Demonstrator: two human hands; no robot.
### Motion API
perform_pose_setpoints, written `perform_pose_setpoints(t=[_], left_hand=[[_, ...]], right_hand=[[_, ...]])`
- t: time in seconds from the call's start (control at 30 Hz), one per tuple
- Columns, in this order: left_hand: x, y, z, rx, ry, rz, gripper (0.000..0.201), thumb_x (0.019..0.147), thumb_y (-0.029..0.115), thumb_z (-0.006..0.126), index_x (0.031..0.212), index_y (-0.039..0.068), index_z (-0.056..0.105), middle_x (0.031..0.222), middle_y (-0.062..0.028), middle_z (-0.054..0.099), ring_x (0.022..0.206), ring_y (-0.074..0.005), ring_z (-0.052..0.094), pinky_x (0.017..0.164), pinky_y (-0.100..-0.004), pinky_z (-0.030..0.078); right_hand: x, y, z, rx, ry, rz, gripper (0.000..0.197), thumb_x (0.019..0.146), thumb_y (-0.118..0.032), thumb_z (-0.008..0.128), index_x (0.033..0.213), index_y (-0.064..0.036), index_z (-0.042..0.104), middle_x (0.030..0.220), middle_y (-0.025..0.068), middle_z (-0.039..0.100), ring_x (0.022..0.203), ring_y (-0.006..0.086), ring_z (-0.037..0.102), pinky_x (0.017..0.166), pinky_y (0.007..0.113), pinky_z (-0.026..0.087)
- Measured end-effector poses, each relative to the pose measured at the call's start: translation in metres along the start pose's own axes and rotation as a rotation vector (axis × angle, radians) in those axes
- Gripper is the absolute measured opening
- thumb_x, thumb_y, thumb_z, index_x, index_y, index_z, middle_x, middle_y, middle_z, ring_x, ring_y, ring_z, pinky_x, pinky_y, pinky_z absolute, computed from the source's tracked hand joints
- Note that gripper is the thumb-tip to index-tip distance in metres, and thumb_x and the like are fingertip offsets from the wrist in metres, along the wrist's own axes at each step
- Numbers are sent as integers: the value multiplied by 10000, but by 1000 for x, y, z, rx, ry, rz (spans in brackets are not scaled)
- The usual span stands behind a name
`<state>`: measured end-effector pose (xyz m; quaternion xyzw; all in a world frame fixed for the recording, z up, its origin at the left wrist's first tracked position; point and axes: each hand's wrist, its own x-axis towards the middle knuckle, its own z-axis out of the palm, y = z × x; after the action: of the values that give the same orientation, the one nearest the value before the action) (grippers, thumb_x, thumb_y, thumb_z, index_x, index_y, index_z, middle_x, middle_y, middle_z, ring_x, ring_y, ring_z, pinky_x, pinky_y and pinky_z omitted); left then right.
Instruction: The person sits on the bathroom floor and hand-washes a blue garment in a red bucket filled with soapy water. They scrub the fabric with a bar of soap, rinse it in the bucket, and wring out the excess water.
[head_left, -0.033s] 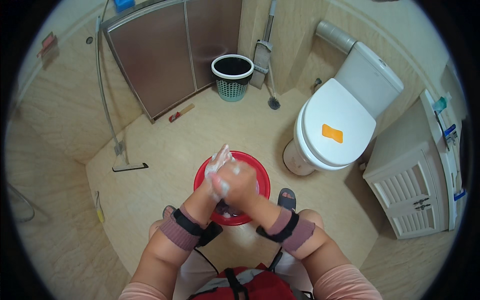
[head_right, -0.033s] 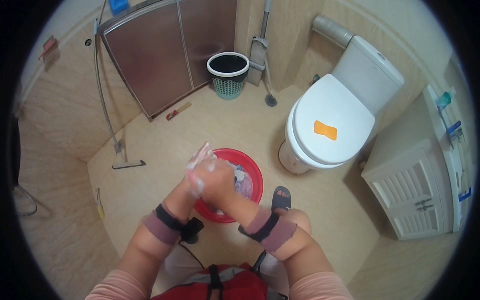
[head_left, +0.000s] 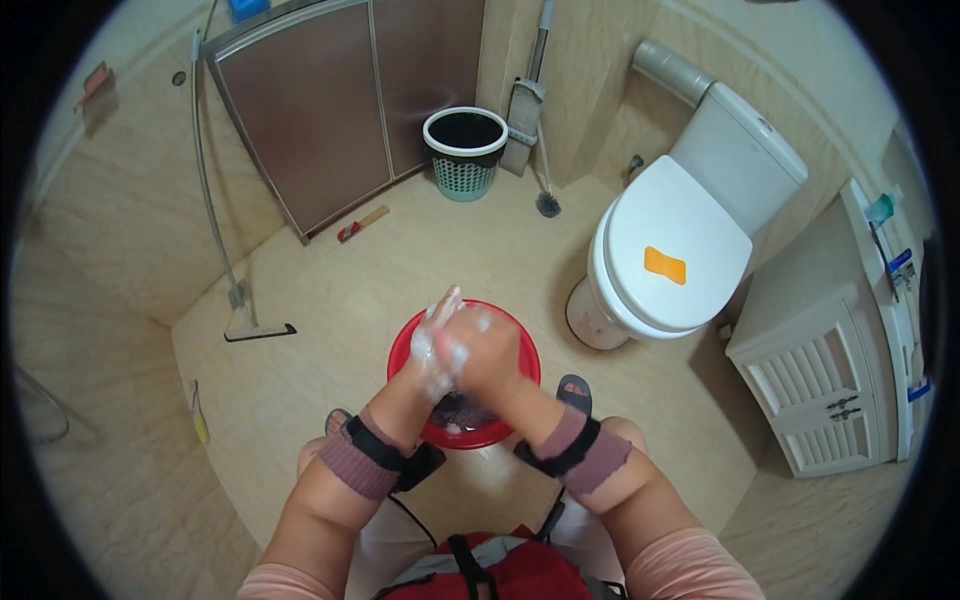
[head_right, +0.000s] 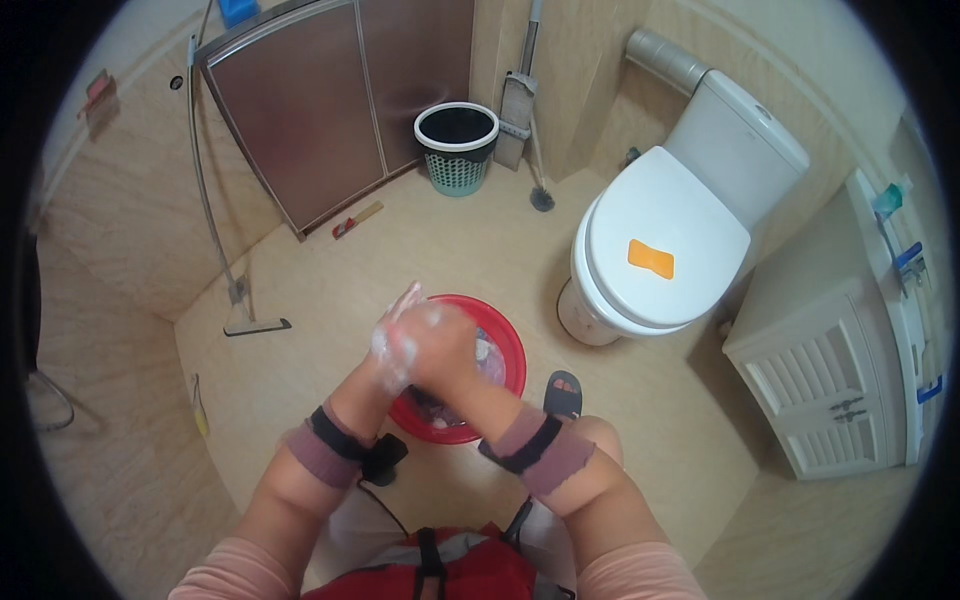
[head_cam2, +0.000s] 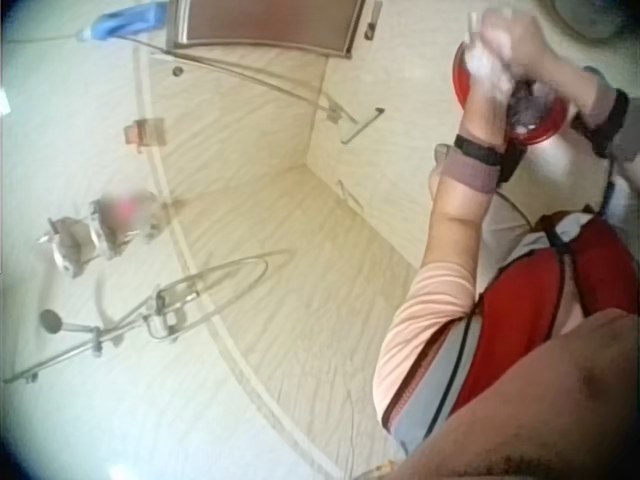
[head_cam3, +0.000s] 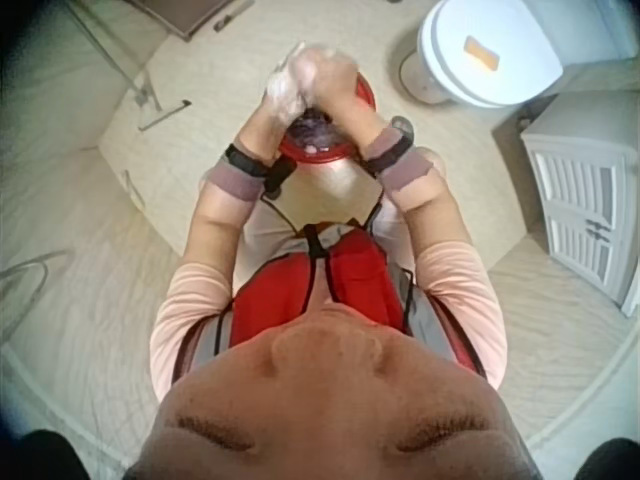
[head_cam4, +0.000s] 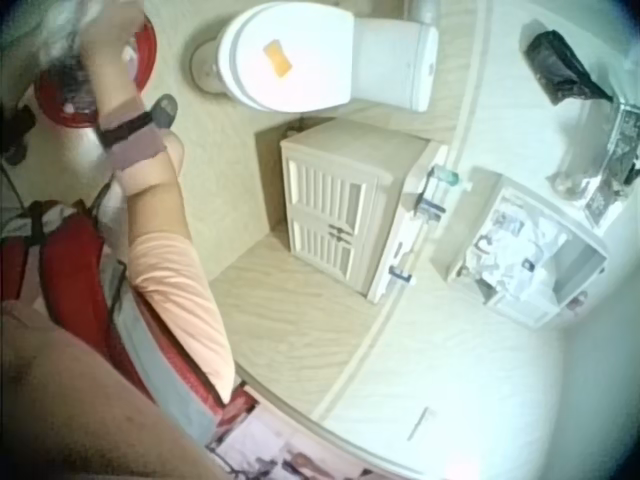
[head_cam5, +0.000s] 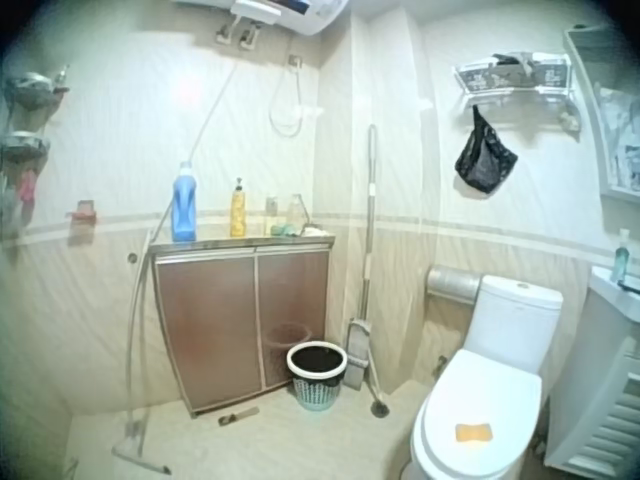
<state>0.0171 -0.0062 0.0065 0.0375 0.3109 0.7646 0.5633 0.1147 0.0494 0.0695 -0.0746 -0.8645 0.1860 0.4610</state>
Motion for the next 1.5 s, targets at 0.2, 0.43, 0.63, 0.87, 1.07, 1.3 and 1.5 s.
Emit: perform_pose_setpoints(t=[0.2, 0.43, 0.63, 0.87, 1.07, 1.3, 1.5], left_hand=[[-22, 21, 43, 25, 77, 76, 501, 1002, 443, 441, 1197, -3, 557, 1125, -150, 642, 1032, -247, 635, 913, -381, 509], [-32, 28, 69, 43, 52, -31, 481, 999, 414, 476, 1156, -25, 596, 1113, -145, 667, 1034, -229, 647, 898, -364, 525], [19, -3, -40, -284, -326, 49, 356, 1002, 415, 434, 1091, 97, 568, 1050, -84, 643, 975, -180, 618, 859, -342, 508], [-33, -3, 63, 522, 85, 252, 521, 964, 548, 429, 1171, 93, 576, 1017, -13, 619, 906, -105, 601, 704, -263, 503], [6, -7, -25, 613, 39, 390, 761, 843, 649, 527, 1326, 64, 463, 1225, -98, 532, 1133, -197, 518, 927, -313, 412], [-10, -6, -2, 238, -344, 209, 429, 1003, 461, 433, 1207, 112, 577, 1059, -33, 612, 937, -133, 595, 777, -285, 492], [-45, 0, 52, 442, -249, 284, 536, 956, 453, 525, 1325, 69, 465, 1303, -89, 506, 1216, -160, 482, 1025, -342, 382]], right_hand=[[30, 55, -19, 601, 79, 868, 265, 925, -266, 641, 759, -61, 620, 663, -3, 541, 635, 97, 466, 573, 273, 387], [32, 45, -27, 885, 213, 948, 225, 907, -226, 670, 764, -64, 610, 694, -30, 541, 668, 69, 462, 603, 240, 390], [4, -24, -12, 143, -79, 134, 155, 839, -247, 672, 803, -103, 627, 705, 133, 613, 623, 300, 608, 561, 396, 482], [16, 30, -19, -142, -45, 261, 65, 797, -172, 684, 765, -129, 647, 740, 103, 649, 596, 310, 618, 511, 412, 481], [0, -19, -7, 106, -20, -89, 77, 775, -161, 699, 759, -122, 634, 728, 108, 638, 612, 322, 616, 531, 413, 489], [2, -20, -8, 26, 1, -21, 134, 730, -227, 702, 708, -146, 597, 671, 93, 604, 622, 291, 609, 528, 412, 466], [12, 17, -11, -131, -44, 213, 152, 796, -200, 685, 713, -99, 608, 661, 139, 607, 576, 345, 600, 517, 438, 464]])
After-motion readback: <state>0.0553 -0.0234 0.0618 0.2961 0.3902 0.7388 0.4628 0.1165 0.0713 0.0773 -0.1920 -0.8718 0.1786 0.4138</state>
